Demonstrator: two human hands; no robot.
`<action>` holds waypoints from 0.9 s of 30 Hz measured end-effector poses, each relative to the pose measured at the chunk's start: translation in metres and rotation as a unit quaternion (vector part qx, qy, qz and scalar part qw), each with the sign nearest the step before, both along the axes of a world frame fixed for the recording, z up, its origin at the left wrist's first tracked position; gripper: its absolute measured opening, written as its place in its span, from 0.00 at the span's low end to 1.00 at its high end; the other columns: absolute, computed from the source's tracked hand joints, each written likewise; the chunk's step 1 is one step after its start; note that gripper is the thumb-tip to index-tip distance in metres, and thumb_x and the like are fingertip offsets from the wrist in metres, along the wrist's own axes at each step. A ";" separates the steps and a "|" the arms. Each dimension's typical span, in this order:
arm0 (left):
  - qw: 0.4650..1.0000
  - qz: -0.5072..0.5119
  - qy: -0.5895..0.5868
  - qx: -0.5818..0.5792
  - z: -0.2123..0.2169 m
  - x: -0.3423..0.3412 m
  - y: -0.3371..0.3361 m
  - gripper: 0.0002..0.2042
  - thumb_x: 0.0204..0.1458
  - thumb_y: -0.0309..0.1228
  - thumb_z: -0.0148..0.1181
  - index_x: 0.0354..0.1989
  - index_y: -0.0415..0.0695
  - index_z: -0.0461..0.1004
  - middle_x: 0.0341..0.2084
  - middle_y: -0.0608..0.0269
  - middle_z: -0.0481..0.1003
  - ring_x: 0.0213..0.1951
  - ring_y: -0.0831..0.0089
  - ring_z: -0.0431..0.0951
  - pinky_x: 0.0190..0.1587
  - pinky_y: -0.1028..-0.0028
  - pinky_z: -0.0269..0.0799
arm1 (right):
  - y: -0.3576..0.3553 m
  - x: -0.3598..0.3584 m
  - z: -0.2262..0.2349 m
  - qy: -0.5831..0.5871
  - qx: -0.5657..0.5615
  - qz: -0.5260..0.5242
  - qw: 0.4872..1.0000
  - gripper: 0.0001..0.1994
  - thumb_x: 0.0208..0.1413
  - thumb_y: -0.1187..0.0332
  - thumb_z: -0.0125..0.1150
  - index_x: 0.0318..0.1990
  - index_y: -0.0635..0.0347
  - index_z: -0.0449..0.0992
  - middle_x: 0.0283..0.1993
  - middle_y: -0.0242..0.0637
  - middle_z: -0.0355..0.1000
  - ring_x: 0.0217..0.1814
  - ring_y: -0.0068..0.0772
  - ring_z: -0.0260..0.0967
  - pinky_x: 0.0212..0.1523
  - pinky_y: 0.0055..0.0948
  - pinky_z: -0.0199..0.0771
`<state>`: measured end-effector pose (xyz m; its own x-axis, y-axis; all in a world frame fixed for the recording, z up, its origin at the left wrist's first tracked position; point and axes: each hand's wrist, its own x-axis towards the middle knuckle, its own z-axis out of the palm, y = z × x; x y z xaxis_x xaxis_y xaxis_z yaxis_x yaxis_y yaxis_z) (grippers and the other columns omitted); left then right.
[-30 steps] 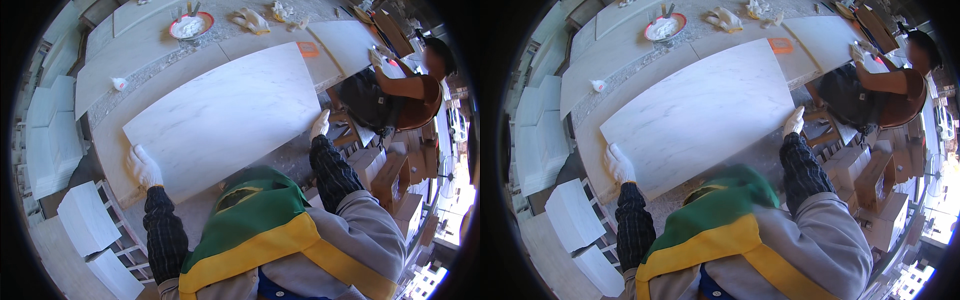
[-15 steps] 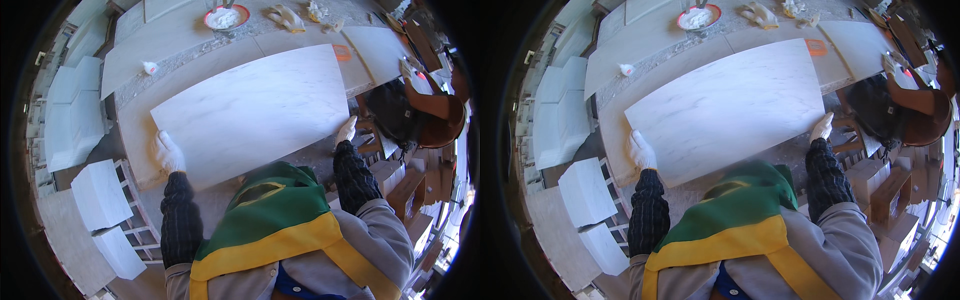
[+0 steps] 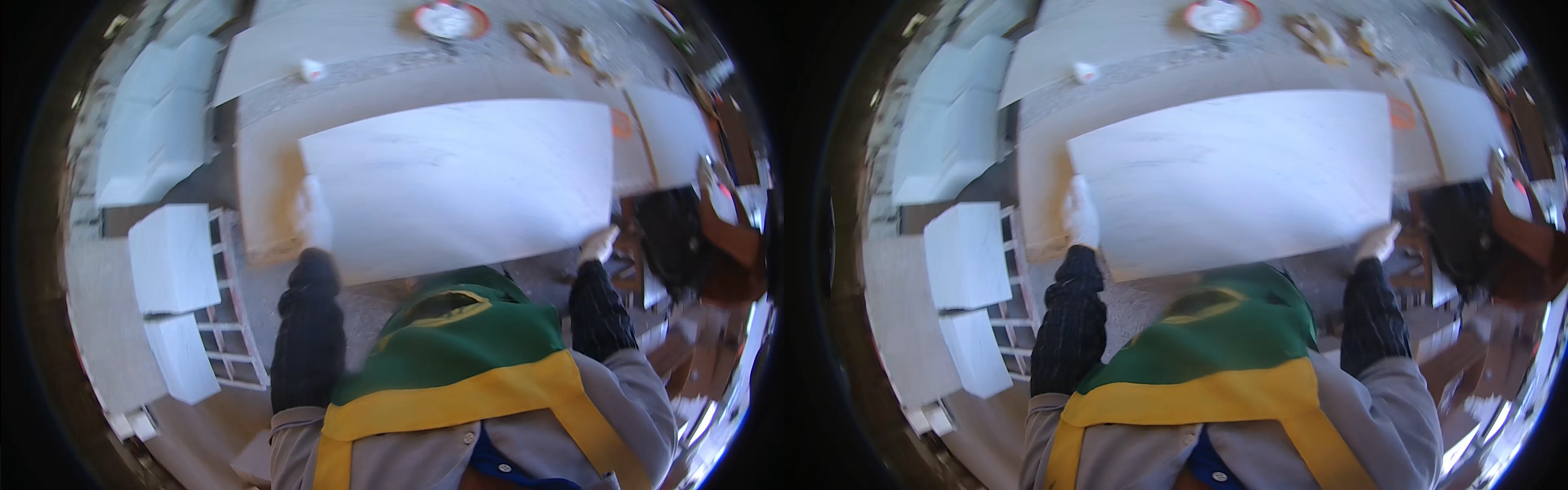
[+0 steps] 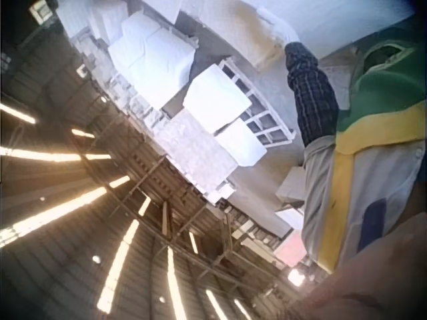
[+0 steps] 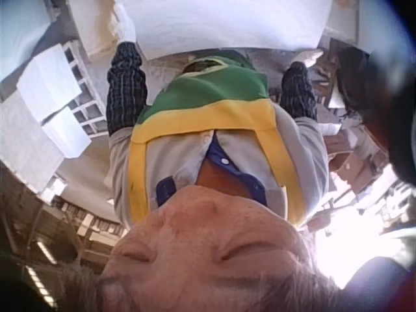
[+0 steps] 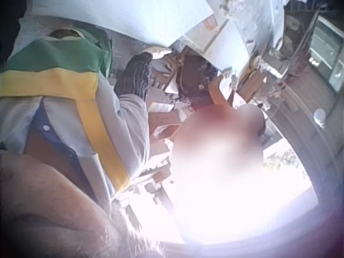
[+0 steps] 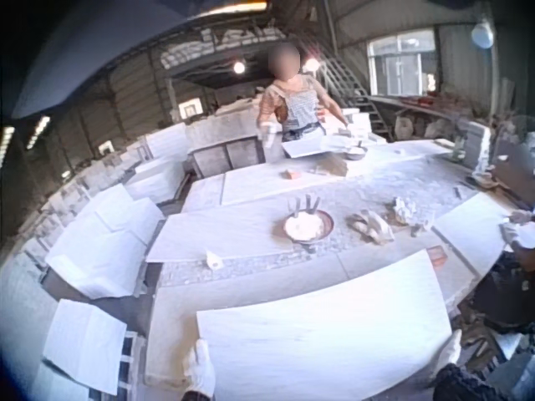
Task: The person repeatedly picks up white stone slabs from a workbench, wipes their surfaces with gloved hands, and stacks them on a nearby rack. The person also uses a small tool to scrape or smooth the slab surface while seated at the bench. Coworkers are visible performing similar tasks at adjacent stations.
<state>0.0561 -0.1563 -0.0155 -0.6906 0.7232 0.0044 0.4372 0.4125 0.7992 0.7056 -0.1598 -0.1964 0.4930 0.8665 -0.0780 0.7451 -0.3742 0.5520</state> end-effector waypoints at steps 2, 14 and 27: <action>0.995 -0.065 -0.067 -0.029 -0.005 -0.003 0.002 0.29 0.73 0.52 0.41 0.52 0.34 0.78 0.48 0.54 0.80 0.52 0.62 0.78 0.59 0.63 0.71 | 0.002 0.015 -0.020 -0.179 -0.232 0.096 0.951 0.30 0.74 0.51 0.39 0.76 0.59 0.59 0.80 0.40 0.54 0.82 0.48 0.46 0.78 0.58 0.37; 0.988 -0.049 0.115 0.089 0.042 0.015 0.005 0.19 0.64 0.43 0.56 0.51 0.40 0.80 0.46 0.51 0.81 0.53 0.51 0.77 0.57 0.58 0.71 | 0.092 -0.008 -0.009 0.323 0.171 -0.068 0.928 0.28 0.73 0.49 0.37 0.72 0.55 0.61 0.76 0.35 0.55 0.79 0.47 0.47 0.74 0.60 0.40; 0.995 -0.027 -0.088 0.039 0.028 0.017 0.068 0.33 0.71 0.54 0.39 0.68 0.36 0.66 0.66 0.43 0.70 0.68 0.50 0.67 0.71 0.62 0.61 | 0.107 -0.040 0.013 0.599 0.287 -0.179 0.726 0.26 0.72 0.48 0.36 0.66 0.53 0.67 0.69 0.34 0.62 0.71 0.44 0.55 0.69 0.55 0.50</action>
